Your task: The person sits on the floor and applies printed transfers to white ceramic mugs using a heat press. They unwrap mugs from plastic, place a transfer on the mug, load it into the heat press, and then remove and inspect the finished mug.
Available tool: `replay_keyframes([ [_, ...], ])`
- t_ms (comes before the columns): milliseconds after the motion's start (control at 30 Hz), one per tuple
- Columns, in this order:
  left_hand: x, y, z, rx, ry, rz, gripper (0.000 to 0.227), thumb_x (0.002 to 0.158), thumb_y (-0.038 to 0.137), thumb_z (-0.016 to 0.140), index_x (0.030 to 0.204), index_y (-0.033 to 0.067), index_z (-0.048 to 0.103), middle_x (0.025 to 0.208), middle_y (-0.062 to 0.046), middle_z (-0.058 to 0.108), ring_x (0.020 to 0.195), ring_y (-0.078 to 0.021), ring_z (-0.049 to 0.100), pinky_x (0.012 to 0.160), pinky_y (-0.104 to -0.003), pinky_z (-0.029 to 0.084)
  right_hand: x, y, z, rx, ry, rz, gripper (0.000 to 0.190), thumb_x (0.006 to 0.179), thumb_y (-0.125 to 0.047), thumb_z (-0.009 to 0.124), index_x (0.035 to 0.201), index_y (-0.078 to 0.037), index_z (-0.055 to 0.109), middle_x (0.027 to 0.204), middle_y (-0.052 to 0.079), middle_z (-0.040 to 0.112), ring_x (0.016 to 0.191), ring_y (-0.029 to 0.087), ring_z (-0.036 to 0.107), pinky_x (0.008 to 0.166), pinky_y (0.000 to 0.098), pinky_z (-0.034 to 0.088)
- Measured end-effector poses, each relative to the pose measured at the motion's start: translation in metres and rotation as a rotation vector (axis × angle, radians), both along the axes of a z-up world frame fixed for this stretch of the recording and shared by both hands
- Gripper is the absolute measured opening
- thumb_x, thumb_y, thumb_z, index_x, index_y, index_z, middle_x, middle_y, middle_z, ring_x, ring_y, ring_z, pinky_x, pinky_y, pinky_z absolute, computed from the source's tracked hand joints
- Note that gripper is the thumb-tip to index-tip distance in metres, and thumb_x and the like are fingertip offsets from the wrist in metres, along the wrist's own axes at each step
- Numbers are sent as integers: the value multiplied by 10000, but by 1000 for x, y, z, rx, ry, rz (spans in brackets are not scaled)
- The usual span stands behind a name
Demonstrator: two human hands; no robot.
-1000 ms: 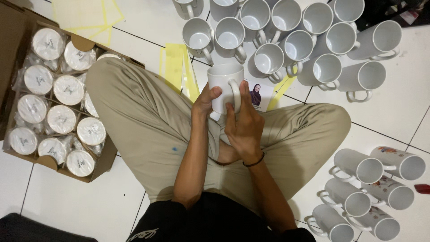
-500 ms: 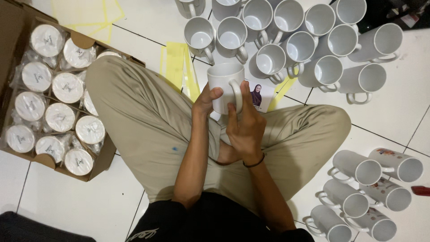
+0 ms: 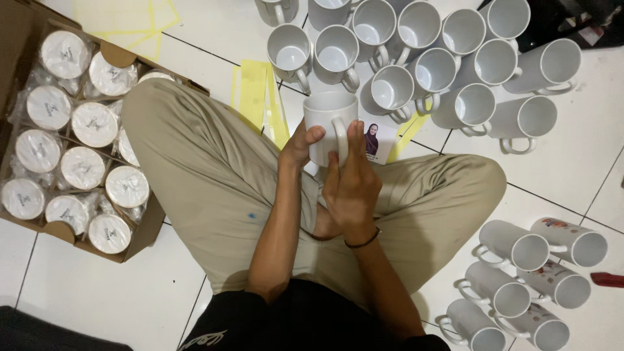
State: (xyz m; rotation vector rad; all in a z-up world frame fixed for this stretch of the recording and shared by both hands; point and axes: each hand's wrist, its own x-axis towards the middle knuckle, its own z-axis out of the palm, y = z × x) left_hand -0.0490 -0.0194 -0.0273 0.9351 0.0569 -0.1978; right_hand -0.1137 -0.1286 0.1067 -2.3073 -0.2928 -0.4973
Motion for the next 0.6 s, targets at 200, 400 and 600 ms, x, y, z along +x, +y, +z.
replay_keyframes([
  [200,-2,-1,2,2,6,-7,937,759,472,814,1511,64,433,1281,-171,627,1154,-293,569,1045,-591,442,0,-1,-1,-66,-30,-55,555,992,-84,678,1506,13,496,1522,237,526,1348,340,588,1095,366,492],
  [400,2,-4,24,13,-55,19,985,767,489,833,1522,37,390,1314,-183,596,1190,-290,531,1061,-606,407,3,-2,-1,-60,-50,-52,564,992,-109,691,1512,-1,503,1529,226,524,1344,335,594,1081,371,502],
  [600,2,-4,-2,-79,-60,49,881,750,365,835,1496,90,454,1251,-126,647,1135,-252,600,1029,-545,465,11,4,14,89,-40,10,594,933,-7,723,1479,65,501,1479,276,546,1364,442,552,1136,462,453],
])
